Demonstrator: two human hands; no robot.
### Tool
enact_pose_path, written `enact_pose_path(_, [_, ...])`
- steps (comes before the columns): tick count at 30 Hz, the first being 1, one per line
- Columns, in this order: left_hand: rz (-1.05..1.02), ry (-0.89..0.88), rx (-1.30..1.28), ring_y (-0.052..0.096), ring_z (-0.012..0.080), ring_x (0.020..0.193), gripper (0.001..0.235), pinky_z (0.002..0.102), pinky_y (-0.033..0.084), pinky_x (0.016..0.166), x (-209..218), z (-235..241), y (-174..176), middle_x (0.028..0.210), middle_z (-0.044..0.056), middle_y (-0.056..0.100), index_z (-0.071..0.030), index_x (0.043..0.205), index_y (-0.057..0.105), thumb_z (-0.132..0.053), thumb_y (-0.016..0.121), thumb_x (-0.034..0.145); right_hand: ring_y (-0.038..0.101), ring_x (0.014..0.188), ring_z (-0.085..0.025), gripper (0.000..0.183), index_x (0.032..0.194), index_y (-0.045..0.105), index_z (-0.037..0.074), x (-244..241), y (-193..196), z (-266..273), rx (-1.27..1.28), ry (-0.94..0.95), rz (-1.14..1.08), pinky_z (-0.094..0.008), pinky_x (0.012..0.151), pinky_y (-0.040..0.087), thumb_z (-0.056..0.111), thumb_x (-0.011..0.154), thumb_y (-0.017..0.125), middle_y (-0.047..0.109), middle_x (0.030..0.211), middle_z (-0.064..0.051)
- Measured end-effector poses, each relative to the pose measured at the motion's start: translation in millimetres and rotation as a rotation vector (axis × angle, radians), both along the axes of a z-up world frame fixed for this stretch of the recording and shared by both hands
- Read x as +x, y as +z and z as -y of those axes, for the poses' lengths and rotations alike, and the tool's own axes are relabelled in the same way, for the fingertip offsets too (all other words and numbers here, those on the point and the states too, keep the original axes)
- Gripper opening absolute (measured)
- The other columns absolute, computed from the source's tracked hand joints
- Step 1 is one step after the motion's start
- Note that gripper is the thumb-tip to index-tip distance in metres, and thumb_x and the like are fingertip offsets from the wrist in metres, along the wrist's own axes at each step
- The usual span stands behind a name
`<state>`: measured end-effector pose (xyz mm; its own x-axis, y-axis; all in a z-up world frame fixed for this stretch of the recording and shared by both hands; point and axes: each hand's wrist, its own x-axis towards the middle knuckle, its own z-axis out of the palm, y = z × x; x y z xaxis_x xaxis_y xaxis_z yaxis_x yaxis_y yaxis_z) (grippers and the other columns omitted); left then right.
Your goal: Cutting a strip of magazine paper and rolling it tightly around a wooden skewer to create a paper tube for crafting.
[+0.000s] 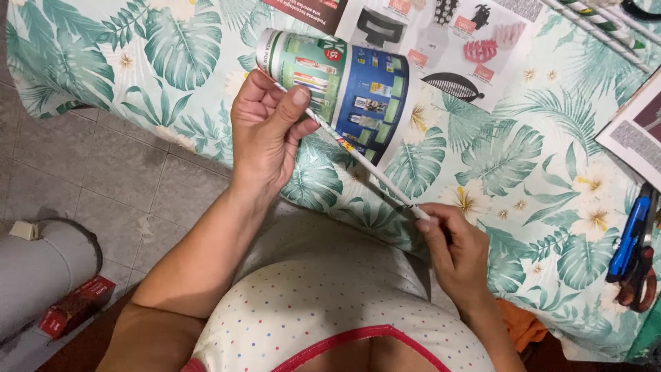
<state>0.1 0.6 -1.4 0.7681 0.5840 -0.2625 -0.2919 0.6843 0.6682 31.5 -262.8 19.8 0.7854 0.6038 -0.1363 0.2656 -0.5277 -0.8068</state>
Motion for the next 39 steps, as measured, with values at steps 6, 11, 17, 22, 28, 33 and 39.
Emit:
enact_pose_path(6, [-0.004, 0.011, 0.006, 0.064, 0.0121, 0.065, 0.023, 0.021, 0.058, 0.052, -2, -2, -1, 0.081, 0.009, 0.065, -0.011, 0.085, 0.049, 0.003, 0.068, 0.080, 0.042, 0.050, -0.008, 0.012, 0.096, 0.062, 0.003, 1, -2, 3, 0.007, 0.009, 0.190, -0.023, 0.047, 0.032, 0.011, 0.089, 0.057, 0.056, 0.065, 0.000])
enact_pose_path(11, [-0.001, -0.010, 0.053, 0.064, 0.0121, 0.072, 0.020, 0.021, 0.058, 0.056, 0, -1, 4, 0.090, 0.008, 0.063, -0.010, 0.084, 0.049, -0.001, 0.067, 0.082, 0.048, 0.054, -0.014, 0.018, 0.102, 0.058, 0.000, 13, 8, 2, -0.020, 0.137, 0.337, -0.025, 0.046, 0.037, 0.012, 0.089, 0.056, 0.059, 0.080, -0.008])
enact_pose_path(17, [-0.001, 0.084, 0.080, 0.062, 0.0217, 0.093, 0.018, 0.032, 0.059, 0.078, -4, -21, 6, 0.099, 0.012, 0.061, -0.003, 0.103, 0.052, -0.001, 0.062, 0.087, 0.061, 0.066, -0.018, 0.017, 0.100, 0.066, 0.002, 37, -8, 51, -0.261, 0.041, 0.693, -0.027, 0.051, 0.043, 0.017, 0.094, 0.062, 0.066, 0.081, -0.008])
enact_pose_path(22, [-0.107, 0.084, 0.570, 0.058, 0.0262, 0.110, 0.045, 0.038, 0.052, 0.100, -19, -31, -13, 0.121, 0.014, 0.053, -0.012, 0.132, 0.032, -0.001, 0.057, 0.096, 0.062, 0.081, -0.031, 0.020, 0.103, 0.069, -0.002, 51, -7, 115, -0.439, -0.225, 0.805, -0.038, 0.071, 0.043, 0.008, 0.113, 0.057, 0.068, 0.096, -0.016])
enact_pose_path(28, [-0.147, 0.281, 1.566, 0.044, 0.0239, 0.090, 0.023, 0.034, 0.041, 0.081, -17, -24, 0, 0.107, 0.011, 0.038, -0.005, 0.106, 0.041, 0.006, 0.054, 0.090, 0.057, 0.059, -0.017, 0.017, 0.105, 0.080, 0.011, 57, -6, 121, -0.538, -0.082, 0.959, -0.030, 0.054, 0.041, 0.025, 0.105, 0.070, 0.066, 0.075, -0.004])
enact_pose_path(33, [0.310, -0.149, 1.886, 0.052, 0.0194, 0.063, 0.015, 0.032, 0.045, 0.054, 16, -17, 32, 0.096, 0.016, 0.060, -0.003, 0.099, 0.062, 0.004, 0.070, 0.088, 0.042, 0.052, -0.016, 0.012, 0.102, 0.076, 0.021, 50, 7, 103, -0.481, 0.069, 0.959, -0.029, 0.047, 0.029, 0.014, 0.100, 0.068, 0.057, 0.068, 0.001])
enact_pose_path(39, [0.211, -0.625, 2.166, 0.058, 0.0250, 0.093, 0.018, 0.045, 0.039, 0.098, 30, -31, 17, 0.102, 0.007, 0.058, -0.007, 0.105, 0.059, -0.016, 0.067, 0.092, 0.066, 0.075, -0.020, 0.010, 0.109, 0.078, 0.016, 54, -18, 187, -0.548, -0.031, 0.930, -0.029, 0.057, 0.047, 0.013, 0.103, 0.085, 0.075, 0.093, -0.007])
